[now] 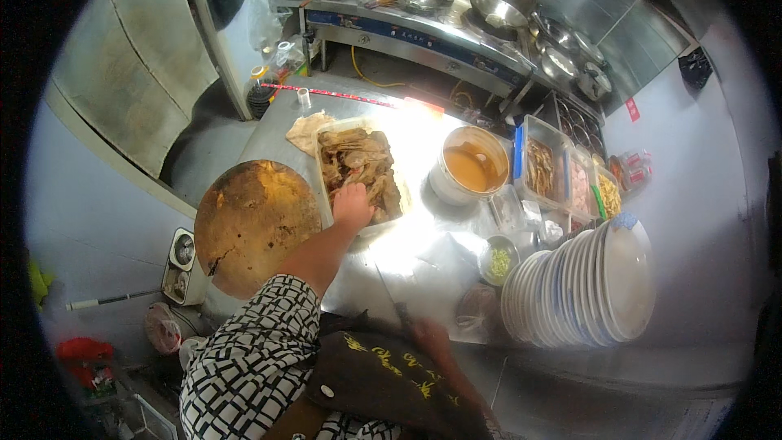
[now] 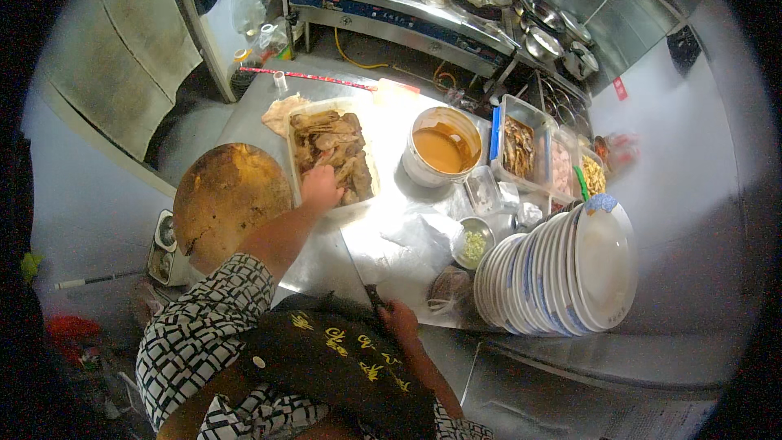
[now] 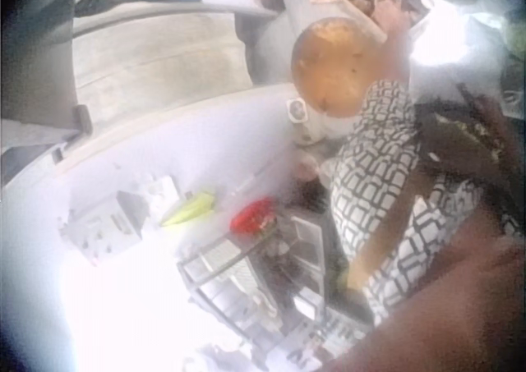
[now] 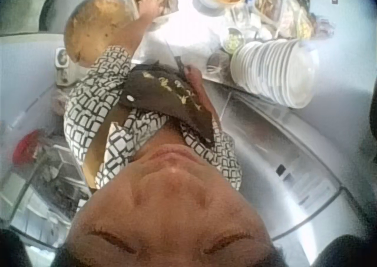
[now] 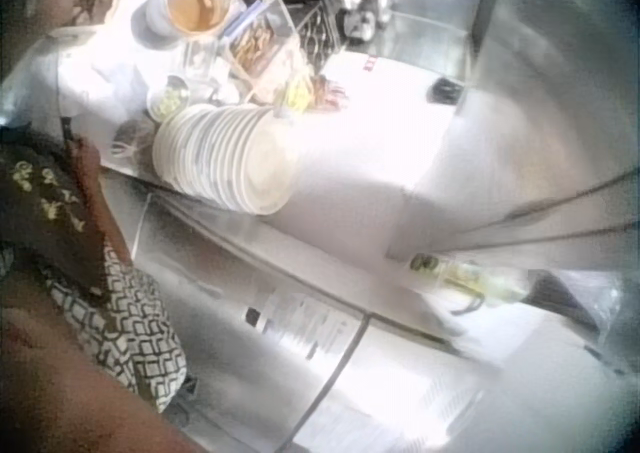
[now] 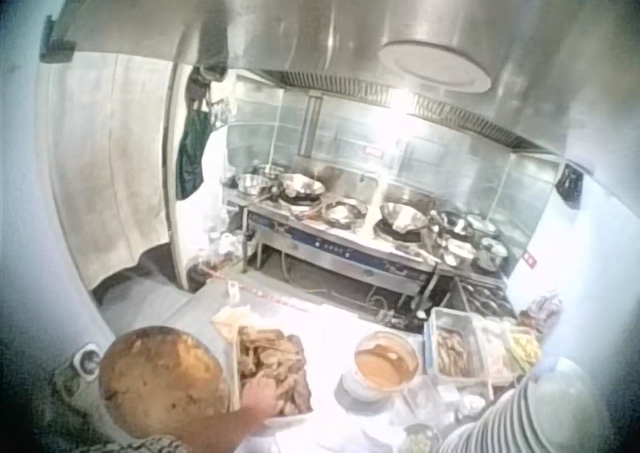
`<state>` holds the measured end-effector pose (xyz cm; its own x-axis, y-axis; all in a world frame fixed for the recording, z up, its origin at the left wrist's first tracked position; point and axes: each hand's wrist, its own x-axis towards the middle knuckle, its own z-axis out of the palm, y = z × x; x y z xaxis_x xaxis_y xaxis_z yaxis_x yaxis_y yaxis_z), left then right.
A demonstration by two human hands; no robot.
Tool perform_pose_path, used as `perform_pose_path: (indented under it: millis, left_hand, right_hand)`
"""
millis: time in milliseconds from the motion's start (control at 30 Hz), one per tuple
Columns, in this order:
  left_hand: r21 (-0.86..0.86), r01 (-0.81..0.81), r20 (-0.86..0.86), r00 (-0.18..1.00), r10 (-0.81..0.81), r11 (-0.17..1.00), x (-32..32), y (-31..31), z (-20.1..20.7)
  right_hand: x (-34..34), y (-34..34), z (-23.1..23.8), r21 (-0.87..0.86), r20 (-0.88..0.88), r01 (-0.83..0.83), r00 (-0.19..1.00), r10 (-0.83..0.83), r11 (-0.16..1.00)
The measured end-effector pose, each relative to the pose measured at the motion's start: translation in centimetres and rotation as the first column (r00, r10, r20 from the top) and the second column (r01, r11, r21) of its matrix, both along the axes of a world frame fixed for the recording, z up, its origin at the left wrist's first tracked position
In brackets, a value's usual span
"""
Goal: The person retrieves cooked meat from a refrigerator, places it on a cutting board, and uses a cleaver to chop the meat into smaller pieces. The chopped meat is then transferred into a white tray. The person also handles a cutting board and a knife during the process.
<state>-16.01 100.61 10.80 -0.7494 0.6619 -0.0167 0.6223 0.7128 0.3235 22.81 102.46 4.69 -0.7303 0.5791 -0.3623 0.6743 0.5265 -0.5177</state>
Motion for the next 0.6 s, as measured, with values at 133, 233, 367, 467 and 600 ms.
perform_pose_path:
  millis: [133,233,367,467,600]
  left_hand:
    - [0.096,0.011,0.101,0.995,-0.021,0.995,-0.3,0.2,-0.1]
    - [0.298,0.058,0.021,0.998,-0.067,0.953,-0.3,0.6,0.3]
    - [0.186,-0.015,0.284,0.958,-0.04,0.982,-0.7,-1.6,5.4]
    - [0.336,-0.069,0.445,0.891,-0.093,0.939,-1.8,-5.2,6.0]
    - [0.388,-0.042,0.471,0.868,-0.158,0.921,-3.6,-9.5,5.1]
  right_hand:
    - [-1.5,-1.0,0.1,0.049,0.055,-0.054,0.997,0.051,0.997]
    - [-2.7,-1.0,-1.3,0.129,0.124,-0.087,0.99,0.071,0.988]
    - [-2.9,-1.5,-0.2,0.12,-0.032,0.083,0.996,-0.08,0.989]
    - [-1.6,-1.2,1.3,-0.019,-0.184,0.192,0.964,-0.192,0.981]
    - [-2.6,-2.3,8.6,-0.482,-0.15,0.351,0.87,-0.471,0.802]
